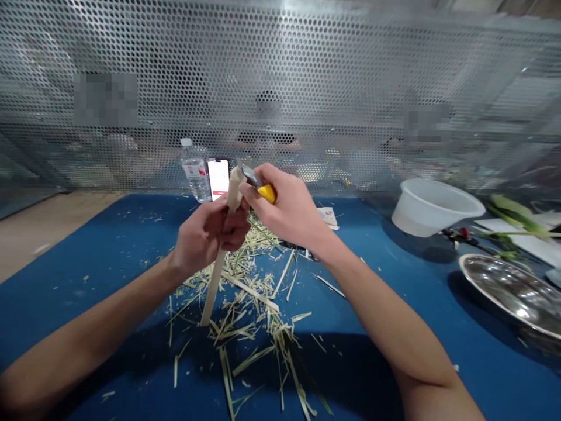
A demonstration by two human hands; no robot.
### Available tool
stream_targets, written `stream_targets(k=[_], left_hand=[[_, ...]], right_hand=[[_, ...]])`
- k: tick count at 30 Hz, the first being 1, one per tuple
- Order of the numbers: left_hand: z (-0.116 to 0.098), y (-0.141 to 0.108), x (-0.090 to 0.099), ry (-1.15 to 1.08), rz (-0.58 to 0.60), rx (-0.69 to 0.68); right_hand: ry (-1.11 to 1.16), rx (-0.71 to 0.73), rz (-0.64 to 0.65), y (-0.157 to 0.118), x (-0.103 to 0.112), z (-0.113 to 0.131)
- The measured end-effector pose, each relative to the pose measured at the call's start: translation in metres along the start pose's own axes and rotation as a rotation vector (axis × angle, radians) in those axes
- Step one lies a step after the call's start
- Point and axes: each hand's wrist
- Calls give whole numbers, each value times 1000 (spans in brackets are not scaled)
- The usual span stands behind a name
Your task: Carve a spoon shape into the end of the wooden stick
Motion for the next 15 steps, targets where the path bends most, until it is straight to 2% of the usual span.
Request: stream_targets(k=[9,15], left_hand=[[5,3,6,-129,-16,-31],[7,5,6,-139,-24,2]], right_hand=[[10,6,35,0,-4,-3],[-9,-9,45,0,-5,-2]])
Point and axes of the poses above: each hand's wrist, its own y-axis towards the middle knuckle, its own x-axis out of the back of the hand, z = x × y, and after that the axes turned 3 degrees about x, right-handed
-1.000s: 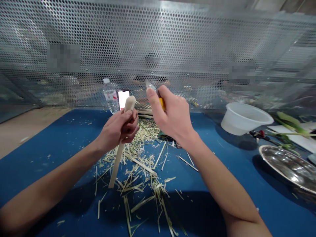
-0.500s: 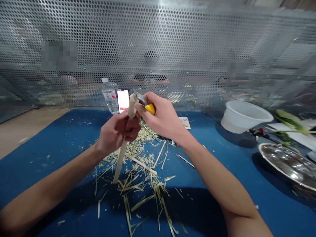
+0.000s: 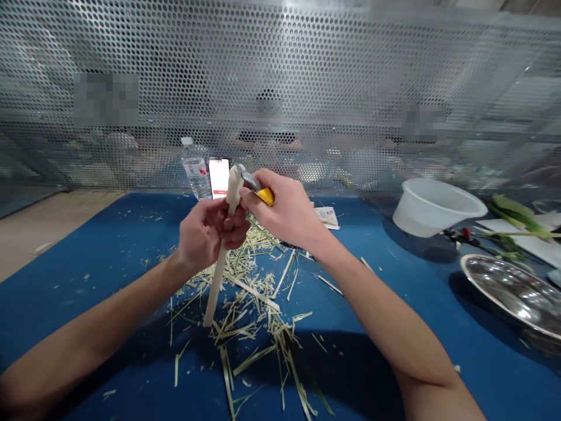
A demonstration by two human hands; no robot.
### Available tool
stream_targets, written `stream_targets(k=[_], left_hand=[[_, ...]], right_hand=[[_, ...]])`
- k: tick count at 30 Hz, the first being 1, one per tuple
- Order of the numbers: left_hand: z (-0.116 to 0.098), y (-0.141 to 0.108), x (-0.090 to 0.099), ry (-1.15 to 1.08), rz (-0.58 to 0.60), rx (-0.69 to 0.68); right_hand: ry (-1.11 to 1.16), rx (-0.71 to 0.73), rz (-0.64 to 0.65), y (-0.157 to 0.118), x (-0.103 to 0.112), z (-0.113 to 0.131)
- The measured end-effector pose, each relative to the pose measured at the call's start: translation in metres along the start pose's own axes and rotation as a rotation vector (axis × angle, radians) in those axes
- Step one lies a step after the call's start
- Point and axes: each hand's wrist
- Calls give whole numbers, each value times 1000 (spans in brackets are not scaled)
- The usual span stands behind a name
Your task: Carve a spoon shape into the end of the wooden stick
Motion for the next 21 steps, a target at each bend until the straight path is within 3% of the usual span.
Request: stream_targets(k=[13,18,21], left_hand=[[5,2,3,-191,99,31],[3,1,0,-197,57,15],[3,1,-3,-160,13,-63]], right_hand=[[18,-9,-55,1,-4,-8],[30,-22,-97,4,-5,-11],[32,-39,-120,5,-6,-15]])
Point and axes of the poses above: each hand's wrist, its own y-axis towards the middle knuckle, its own x-axis out of the back of the hand, z = x × y, and after that the axes turned 3 degrees about x, right-handed
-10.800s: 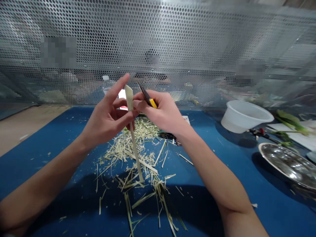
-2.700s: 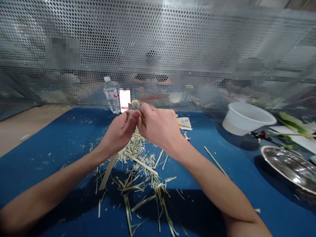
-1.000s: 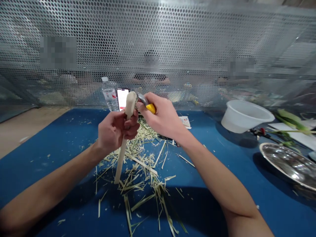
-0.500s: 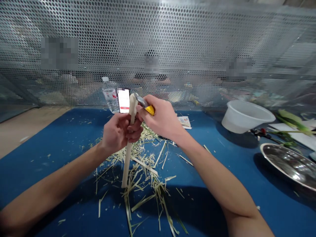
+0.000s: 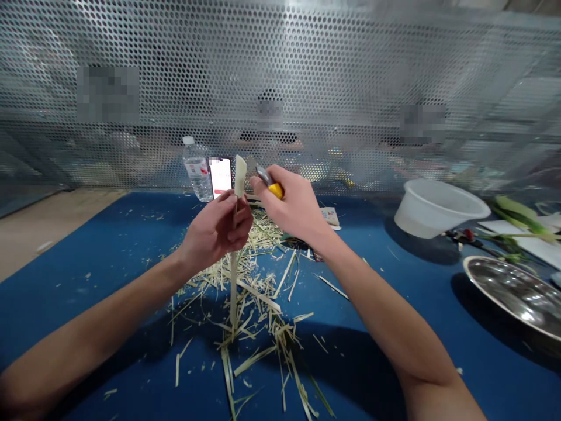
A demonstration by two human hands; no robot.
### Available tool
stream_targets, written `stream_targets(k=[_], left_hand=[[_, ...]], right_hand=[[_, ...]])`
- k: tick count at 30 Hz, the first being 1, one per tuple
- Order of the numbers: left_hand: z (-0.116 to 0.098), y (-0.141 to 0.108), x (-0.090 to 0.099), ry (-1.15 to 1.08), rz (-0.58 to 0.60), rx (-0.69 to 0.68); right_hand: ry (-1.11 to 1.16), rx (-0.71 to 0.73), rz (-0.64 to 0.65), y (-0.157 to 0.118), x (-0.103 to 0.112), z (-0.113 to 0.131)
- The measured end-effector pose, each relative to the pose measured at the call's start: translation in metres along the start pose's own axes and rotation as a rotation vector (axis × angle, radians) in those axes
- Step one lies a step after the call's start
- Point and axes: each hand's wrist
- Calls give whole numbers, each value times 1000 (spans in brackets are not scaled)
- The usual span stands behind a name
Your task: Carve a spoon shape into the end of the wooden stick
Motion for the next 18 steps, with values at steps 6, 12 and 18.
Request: stream_targets(k=[6,12,18], left_hand=[[5,3,3,198,-68,-147],[3,1,1,527,-222,-223],[1,-1,-1,556,-241,-238]], right_hand=[[3,1,-9,1,-1,-6],[33,-12,-15,2,-1,-7],[72,-54,41,3,0,-6]])
Point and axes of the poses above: each hand's wrist, its own y-axis towards the middle knuckle, its own x-axis out of the back of the hand, z = x × y, and after that the axes turned 3 degrees about x, right-handed
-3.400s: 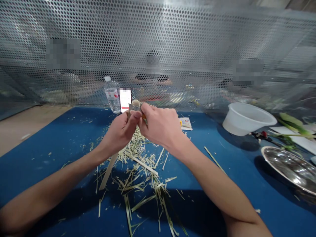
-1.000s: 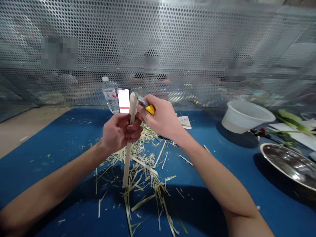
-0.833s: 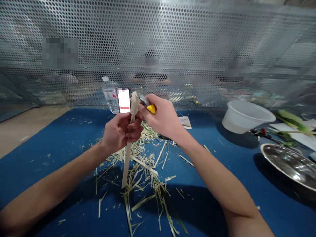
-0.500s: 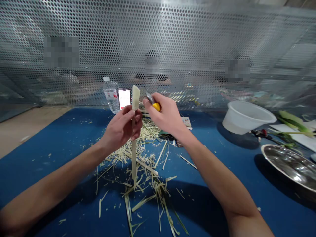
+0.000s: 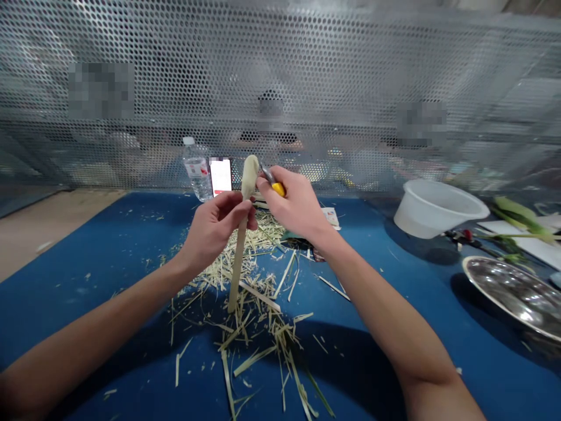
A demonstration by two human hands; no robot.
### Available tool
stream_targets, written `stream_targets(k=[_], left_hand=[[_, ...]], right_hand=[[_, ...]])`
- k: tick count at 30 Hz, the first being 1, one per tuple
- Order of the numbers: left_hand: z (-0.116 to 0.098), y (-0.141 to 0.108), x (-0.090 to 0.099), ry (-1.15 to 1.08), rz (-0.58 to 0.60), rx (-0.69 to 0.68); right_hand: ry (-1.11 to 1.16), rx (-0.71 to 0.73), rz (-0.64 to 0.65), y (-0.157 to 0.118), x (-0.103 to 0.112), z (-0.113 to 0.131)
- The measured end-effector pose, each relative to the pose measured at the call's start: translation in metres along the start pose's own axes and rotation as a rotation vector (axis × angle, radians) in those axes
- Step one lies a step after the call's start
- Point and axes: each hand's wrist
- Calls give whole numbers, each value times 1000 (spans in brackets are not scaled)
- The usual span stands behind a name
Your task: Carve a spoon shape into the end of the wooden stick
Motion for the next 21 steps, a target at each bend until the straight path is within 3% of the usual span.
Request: stream_targets(k=[11,21], left_hand=[[7,4,2,-228,-26,18],[4,1,2,-242,-10,44]], right_hand=[[3,13,-3,-1,1,-3],[-46,59,-10,-1,2,-3]])
Point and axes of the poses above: each hand's wrist, its own y-axis towards the middle knuckle, its own x-axis out of the back of the hand, z = x × y, and after that the axes turned 3 degrees about x, right-handed
